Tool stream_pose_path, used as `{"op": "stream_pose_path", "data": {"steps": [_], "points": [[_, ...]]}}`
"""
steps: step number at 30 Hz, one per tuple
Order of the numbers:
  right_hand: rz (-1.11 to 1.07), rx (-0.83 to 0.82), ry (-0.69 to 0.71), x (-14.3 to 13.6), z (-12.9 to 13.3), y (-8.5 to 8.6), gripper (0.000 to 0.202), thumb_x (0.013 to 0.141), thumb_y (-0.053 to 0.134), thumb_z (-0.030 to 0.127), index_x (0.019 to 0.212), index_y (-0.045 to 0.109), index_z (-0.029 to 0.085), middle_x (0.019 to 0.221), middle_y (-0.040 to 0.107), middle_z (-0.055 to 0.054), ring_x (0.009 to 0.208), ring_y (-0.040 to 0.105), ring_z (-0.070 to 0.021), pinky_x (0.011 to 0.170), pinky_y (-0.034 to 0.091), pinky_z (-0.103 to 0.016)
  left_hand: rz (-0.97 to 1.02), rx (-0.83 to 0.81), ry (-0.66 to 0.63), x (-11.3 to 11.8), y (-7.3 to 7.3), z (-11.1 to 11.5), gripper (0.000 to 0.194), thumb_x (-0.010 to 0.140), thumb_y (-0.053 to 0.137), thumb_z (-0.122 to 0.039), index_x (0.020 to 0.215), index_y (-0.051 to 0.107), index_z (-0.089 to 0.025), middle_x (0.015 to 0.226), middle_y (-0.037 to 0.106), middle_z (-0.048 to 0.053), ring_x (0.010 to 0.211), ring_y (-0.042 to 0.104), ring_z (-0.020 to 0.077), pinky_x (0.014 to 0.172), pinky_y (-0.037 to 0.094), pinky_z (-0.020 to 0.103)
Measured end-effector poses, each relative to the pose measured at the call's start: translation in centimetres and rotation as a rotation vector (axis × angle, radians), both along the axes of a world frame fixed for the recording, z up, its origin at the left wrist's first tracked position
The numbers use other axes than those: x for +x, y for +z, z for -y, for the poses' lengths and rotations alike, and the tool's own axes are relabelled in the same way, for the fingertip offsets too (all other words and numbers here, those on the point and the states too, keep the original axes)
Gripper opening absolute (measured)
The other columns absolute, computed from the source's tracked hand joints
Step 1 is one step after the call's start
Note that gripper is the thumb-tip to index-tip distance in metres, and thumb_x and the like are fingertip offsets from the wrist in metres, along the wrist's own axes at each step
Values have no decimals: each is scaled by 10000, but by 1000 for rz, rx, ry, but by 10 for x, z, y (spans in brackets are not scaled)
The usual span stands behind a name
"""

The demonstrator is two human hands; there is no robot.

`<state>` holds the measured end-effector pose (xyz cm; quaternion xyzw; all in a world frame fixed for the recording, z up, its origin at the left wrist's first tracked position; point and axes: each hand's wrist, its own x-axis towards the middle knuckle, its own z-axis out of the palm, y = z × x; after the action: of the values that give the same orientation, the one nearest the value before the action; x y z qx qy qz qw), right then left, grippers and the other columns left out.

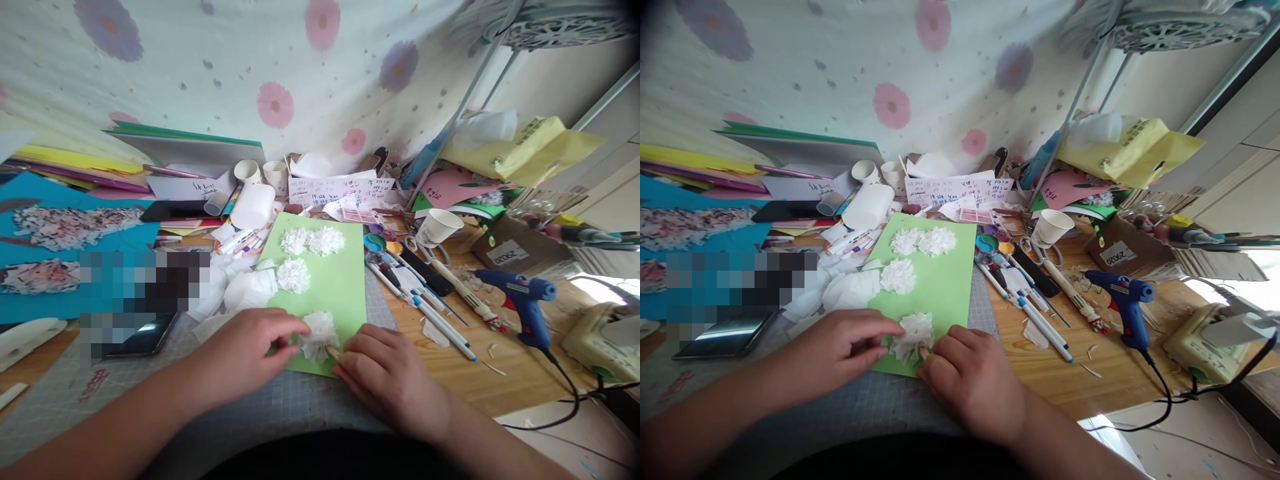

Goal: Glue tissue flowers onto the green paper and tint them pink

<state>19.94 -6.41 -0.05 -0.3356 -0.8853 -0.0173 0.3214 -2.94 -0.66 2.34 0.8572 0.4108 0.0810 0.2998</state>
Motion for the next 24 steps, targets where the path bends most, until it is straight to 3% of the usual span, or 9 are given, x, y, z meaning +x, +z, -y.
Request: {"op": "stream_pose_path", "data": {"steps": [5, 9, 14, 19, 24], "points": [[-310, -264, 37, 11, -2, 1, 41, 861, 599, 173, 822, 589, 164, 693, 617, -37, 653, 563, -136, 597, 443, -243, -56, 17, -178, 4, 7, 5, 290, 841, 491, -170, 1048, 674, -259, 864, 663, 3, 793, 606, 147, 703, 401, 228], [-517, -408, -62, 19, -10, 19, 92, 897, 550, 201, 809, 564, 178, 705, 604, -18, 637, 576, -116, 582, 441, -220, -53, 8, -229, 0, 15, 4, 224, 863, 485, -173, 936, 687, -235, 798, 631, -7, 756, 593, 125, 665, 378, 204], [-308, -414, -15, 3, -35, 44, 164, 898, 551, 251, 760, 567, 161, 642, 569, -1, 583, 531, -96, 551, 389, -199, -81, -7, -274, -4, 16, 1, 202, 862, 494, -174, 918, 676, -241, 811, 611, -9, 765, 587, 130, 672, 369, 213], [-116, -390, 35, -12, -48, 43, 223, 911, 510, 248, 709, 541, 160, 630, 550, -9, 601, 510, -112, 568, 366, -214, -84, -16, -254, -7, 14, 2, 194, 848, 505, -179, 929, 667, -249, 828, 617, -10, 770, 586, 135, 671, 369, 221], [-119, -363, 86, -18, -47, 48, 214, 919, 480, 236, 725, 526, 160, 633, 535, -12, 592, 495, -113, 563, 359, -215, -46, -66, -217, -7, 13, 2, 208, 805, 523, -153, 942, 654, -238, 833, 650, -21, 741, 589, 130, 643, 376, 217]]}}
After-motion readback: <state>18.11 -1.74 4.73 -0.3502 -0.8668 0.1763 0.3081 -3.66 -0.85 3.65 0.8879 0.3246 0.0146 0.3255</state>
